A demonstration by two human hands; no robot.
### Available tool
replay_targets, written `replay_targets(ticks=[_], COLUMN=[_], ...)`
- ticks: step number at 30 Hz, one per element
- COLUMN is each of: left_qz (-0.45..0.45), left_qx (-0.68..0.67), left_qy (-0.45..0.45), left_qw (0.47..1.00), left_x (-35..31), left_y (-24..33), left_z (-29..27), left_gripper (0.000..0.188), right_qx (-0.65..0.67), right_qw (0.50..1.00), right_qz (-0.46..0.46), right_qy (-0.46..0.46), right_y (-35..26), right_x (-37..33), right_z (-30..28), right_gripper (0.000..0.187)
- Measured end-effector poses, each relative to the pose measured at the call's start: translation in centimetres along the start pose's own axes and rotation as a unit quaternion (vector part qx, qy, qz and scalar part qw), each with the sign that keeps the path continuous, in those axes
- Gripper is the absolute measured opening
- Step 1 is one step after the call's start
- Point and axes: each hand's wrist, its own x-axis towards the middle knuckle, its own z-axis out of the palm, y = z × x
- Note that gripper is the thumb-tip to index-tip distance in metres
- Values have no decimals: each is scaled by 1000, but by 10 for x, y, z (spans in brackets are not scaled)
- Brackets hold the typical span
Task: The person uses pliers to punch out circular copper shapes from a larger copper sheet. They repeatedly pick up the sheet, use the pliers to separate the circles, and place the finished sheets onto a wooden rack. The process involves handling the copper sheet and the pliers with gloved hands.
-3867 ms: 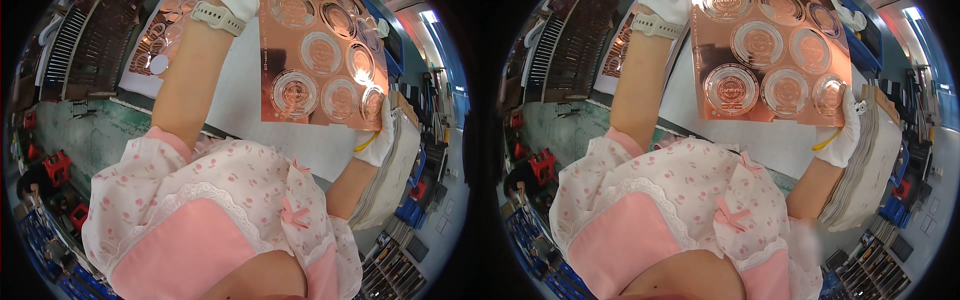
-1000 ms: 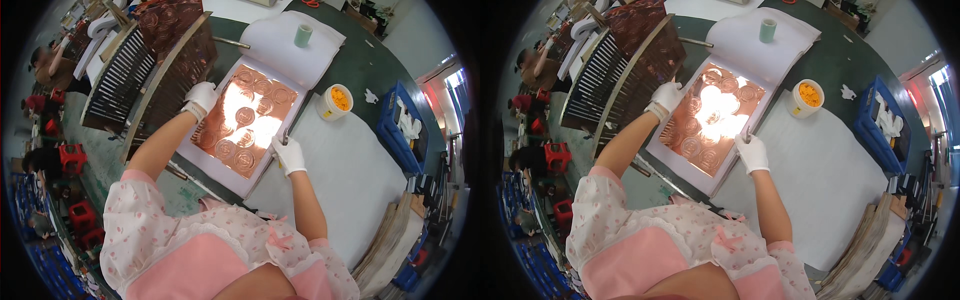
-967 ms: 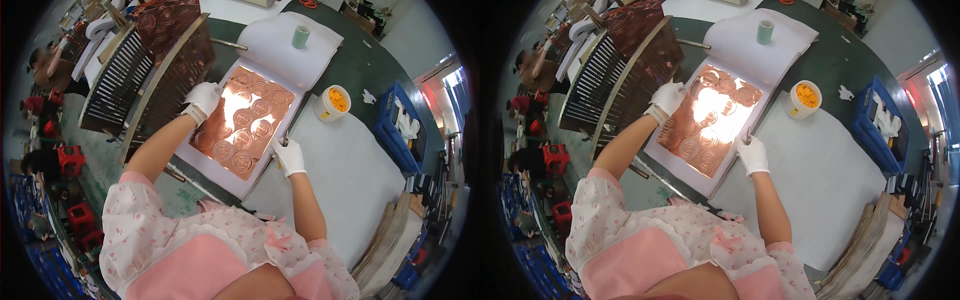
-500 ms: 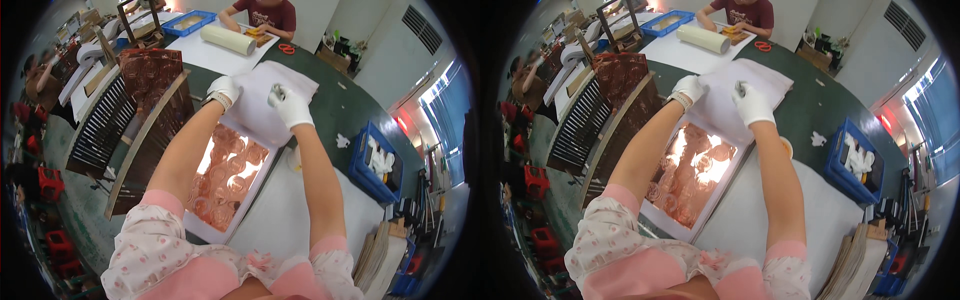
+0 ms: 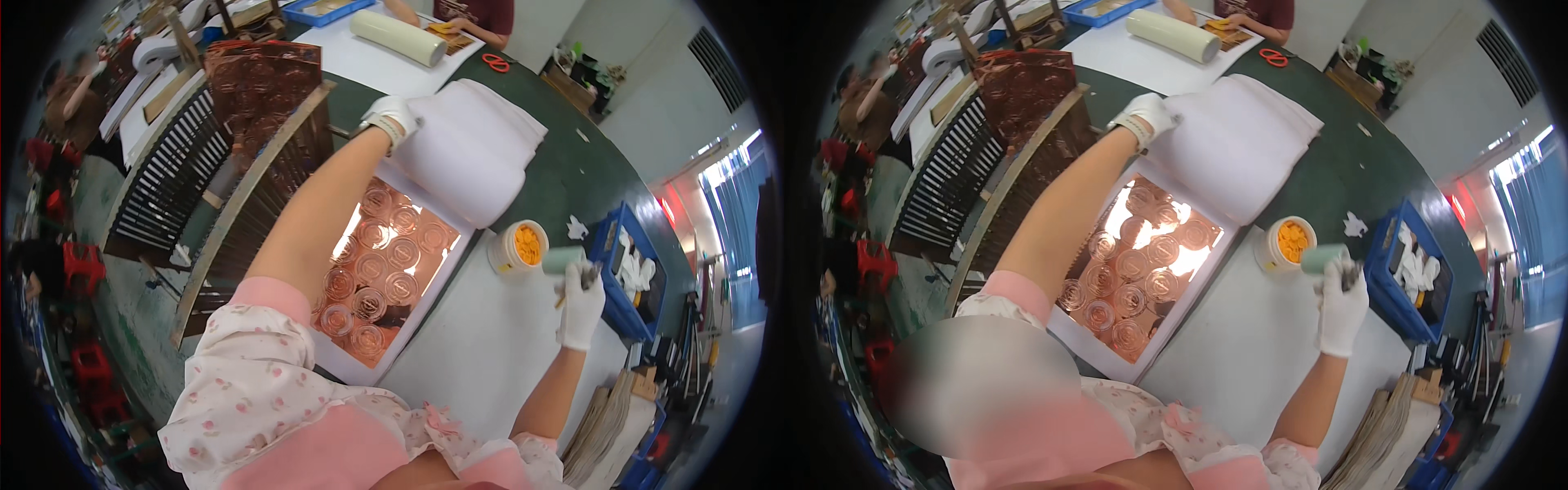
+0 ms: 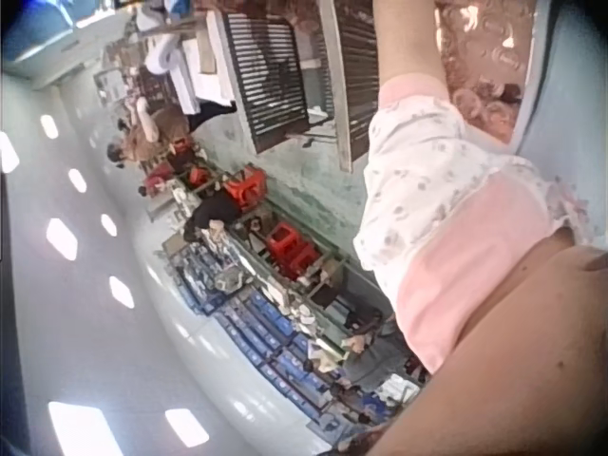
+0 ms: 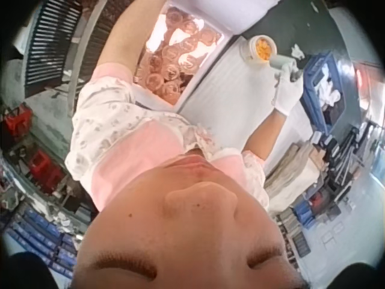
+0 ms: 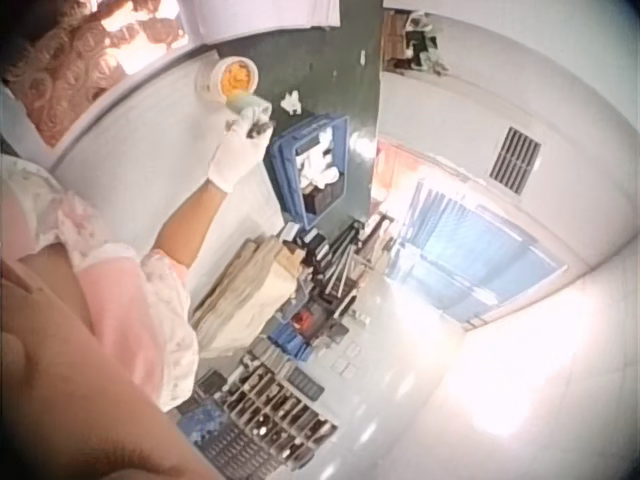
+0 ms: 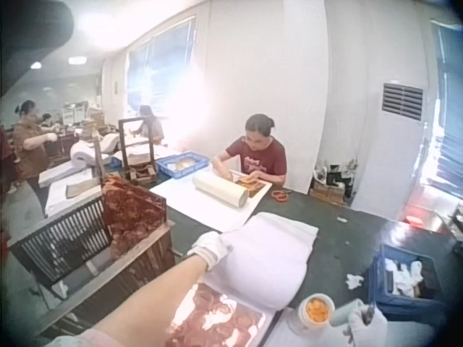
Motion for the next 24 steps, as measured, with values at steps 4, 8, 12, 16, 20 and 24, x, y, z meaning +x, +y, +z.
replay_targets(ticks=[4,8,12,16,20,24], left_qz=[-16,-33,1,104,71,68], left_qx=[23,87,144,98,-191,-281], left_qy=[-50,-60,-70,-110,-191,-159], left_qw=[998,994,987,984,960,944], left_x=[14,32,27,6,-17,-43], left_y=[0,-6,-9,4,-1,-2], left_z=[-3,6,0,-32,-48,-50], left_gripper=[60,66,72,68,48,41], right_qx=[-258,-405,-332,-194,-26,149], right_qw=[958,899,917,963,985,976], right_qz=[94,163,200,141,170,153], right_qy=[80,48,89,123,19,-49], right_y=[59,115,94,78,64,63], right_x=[-43,-78,-93,-91,-69,-34], right_z=[-57,-80,-89,-88,-48,20], right_gripper=[29,36,36,31,33,38])
